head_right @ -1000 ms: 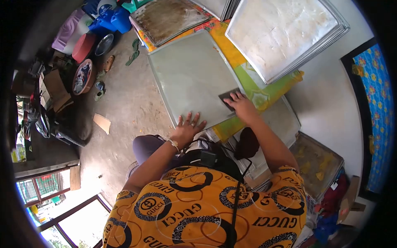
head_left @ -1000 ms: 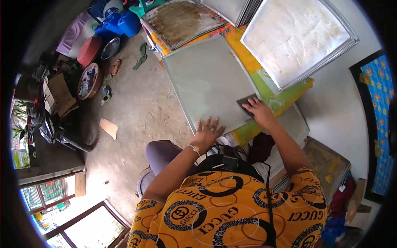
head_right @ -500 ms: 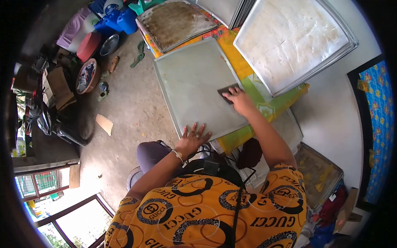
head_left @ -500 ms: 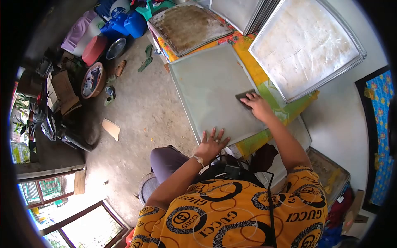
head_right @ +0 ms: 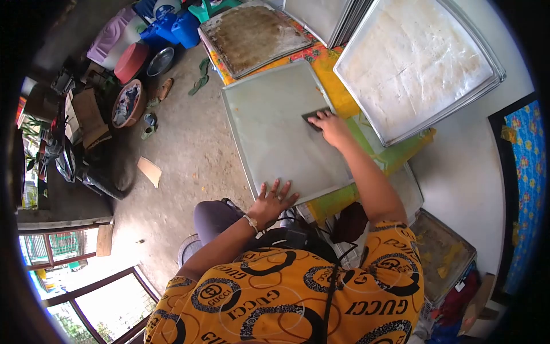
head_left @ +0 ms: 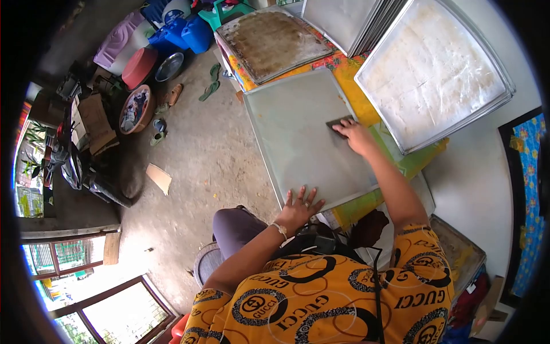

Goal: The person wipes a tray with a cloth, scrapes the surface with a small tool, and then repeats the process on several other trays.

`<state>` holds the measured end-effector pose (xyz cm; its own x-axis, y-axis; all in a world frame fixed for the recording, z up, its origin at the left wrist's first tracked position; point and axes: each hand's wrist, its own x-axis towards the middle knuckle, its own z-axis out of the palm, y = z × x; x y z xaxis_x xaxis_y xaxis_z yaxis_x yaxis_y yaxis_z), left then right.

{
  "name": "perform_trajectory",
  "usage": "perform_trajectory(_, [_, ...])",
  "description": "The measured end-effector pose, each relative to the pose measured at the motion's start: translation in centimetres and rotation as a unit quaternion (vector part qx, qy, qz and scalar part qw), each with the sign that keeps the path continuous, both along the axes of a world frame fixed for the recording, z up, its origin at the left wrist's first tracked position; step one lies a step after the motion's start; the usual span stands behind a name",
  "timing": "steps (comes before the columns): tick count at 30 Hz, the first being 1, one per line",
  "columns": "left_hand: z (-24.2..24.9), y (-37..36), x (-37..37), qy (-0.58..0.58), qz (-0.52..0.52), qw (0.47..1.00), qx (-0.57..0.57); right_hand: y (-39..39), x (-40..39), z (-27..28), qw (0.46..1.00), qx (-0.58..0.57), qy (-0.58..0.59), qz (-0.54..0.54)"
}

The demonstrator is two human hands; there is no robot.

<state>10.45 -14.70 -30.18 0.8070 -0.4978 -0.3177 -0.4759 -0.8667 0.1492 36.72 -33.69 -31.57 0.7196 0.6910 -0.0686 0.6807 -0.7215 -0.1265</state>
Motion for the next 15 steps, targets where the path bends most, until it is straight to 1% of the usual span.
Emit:
perform_trajectory(2, [1.1,0.0,0.3,0.021,-0.004,1.0,0.009,1.8,3.2,0.0,0.999,0.043,-0.005,-0.006])
perform_trajectory(3, [1.0,-0.2,0.3,0.021,-0.002,1.0,0.005,2.8,4.4,0.2,0.999,0.046,-0.024,-0.013])
perform_trajectory(5, [0.8,-0.2,0.3,0.02,0.003,1.0,0.002,3.6,5.7,0.8,0.999,0.041,-0.02,-0.012])
perform_trajectory(7, [0.7,0.0,0.1,0.019,0.001,1.0,0.001,3.6,5.2,1.2,1.0,0.022,-0.004,-0.003])
perform_trajectory(10, [-0.2,0.0,0.1,0.01,0.005,1.0,-0.009,0.9,1.4,0.8,0.999,-0.031,-0.033,0.02])
perform_trajectory(13, [0.1,-0.2,0.1,0.013,0.008,1.0,-0.016,0.0,0.6,0.4,0.999,-0.008,-0.039,0.025])
perform_trajectory(15, [0.9,0.0,0.3,0.023,-0.001,1.0,-0.005,1.6,2.8,0.2,0.999,0.023,-0.026,0.015])
